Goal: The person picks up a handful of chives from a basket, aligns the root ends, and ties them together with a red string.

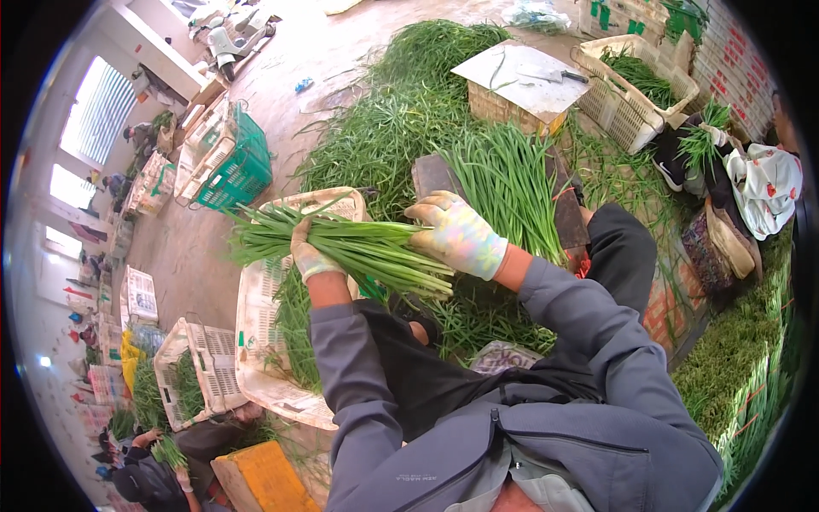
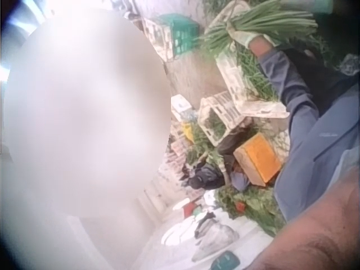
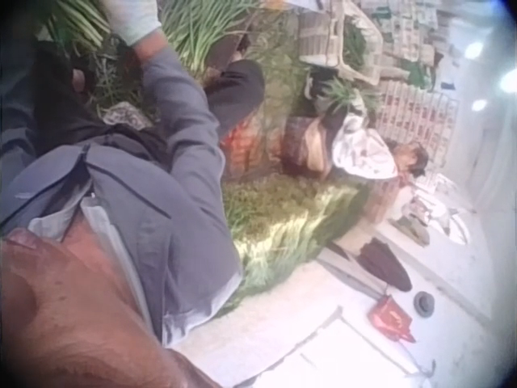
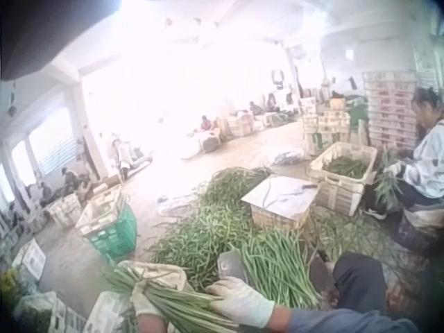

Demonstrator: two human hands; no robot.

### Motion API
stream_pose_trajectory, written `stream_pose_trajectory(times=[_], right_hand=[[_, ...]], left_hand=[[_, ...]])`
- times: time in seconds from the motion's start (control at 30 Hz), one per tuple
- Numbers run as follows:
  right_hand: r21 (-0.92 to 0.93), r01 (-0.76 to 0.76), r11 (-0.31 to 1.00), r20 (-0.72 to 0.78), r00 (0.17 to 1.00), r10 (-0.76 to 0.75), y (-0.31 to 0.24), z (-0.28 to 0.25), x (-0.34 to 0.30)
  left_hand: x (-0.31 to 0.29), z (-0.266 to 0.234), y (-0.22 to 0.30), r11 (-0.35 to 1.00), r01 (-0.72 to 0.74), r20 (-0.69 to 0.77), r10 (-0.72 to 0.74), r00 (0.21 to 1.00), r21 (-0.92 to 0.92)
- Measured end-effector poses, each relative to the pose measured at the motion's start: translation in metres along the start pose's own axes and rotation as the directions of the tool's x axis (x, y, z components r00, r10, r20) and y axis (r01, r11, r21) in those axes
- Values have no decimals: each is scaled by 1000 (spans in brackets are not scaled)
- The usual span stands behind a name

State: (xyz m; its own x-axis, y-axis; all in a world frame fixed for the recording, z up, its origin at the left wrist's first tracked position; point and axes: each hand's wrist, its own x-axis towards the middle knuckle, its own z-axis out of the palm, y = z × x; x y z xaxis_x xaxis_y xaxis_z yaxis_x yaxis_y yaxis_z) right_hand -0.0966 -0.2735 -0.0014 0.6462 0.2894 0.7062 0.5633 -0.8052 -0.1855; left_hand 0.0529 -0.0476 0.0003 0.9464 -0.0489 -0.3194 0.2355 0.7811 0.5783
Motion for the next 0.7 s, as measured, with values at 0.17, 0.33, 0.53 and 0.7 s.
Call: stream_pose_trajectory(times=[0.17, 0.33, 0.53, 0.7], right_hand=[[438, -148, 886, 46, 989, 143, -17, -41, -26], [289, -495, 819, 694, 698, 177, -13, -38, -124], [629, -696, 346, 419, 679, 603, -5, -62, -90], [694, -649, 312, 367, 691, 623, 10, -65, -65]], left_hand=[[20, -29, 31, 995, -99, 65, 97, 993, 30], [14, -27, 48, 977, -78, 347, 144, 927, -197], [-2, -18, 39, 933, -58, 499, 242, 832, -355], [-17, -8, 23, 864, 258, 720, 158, 675, -432]])
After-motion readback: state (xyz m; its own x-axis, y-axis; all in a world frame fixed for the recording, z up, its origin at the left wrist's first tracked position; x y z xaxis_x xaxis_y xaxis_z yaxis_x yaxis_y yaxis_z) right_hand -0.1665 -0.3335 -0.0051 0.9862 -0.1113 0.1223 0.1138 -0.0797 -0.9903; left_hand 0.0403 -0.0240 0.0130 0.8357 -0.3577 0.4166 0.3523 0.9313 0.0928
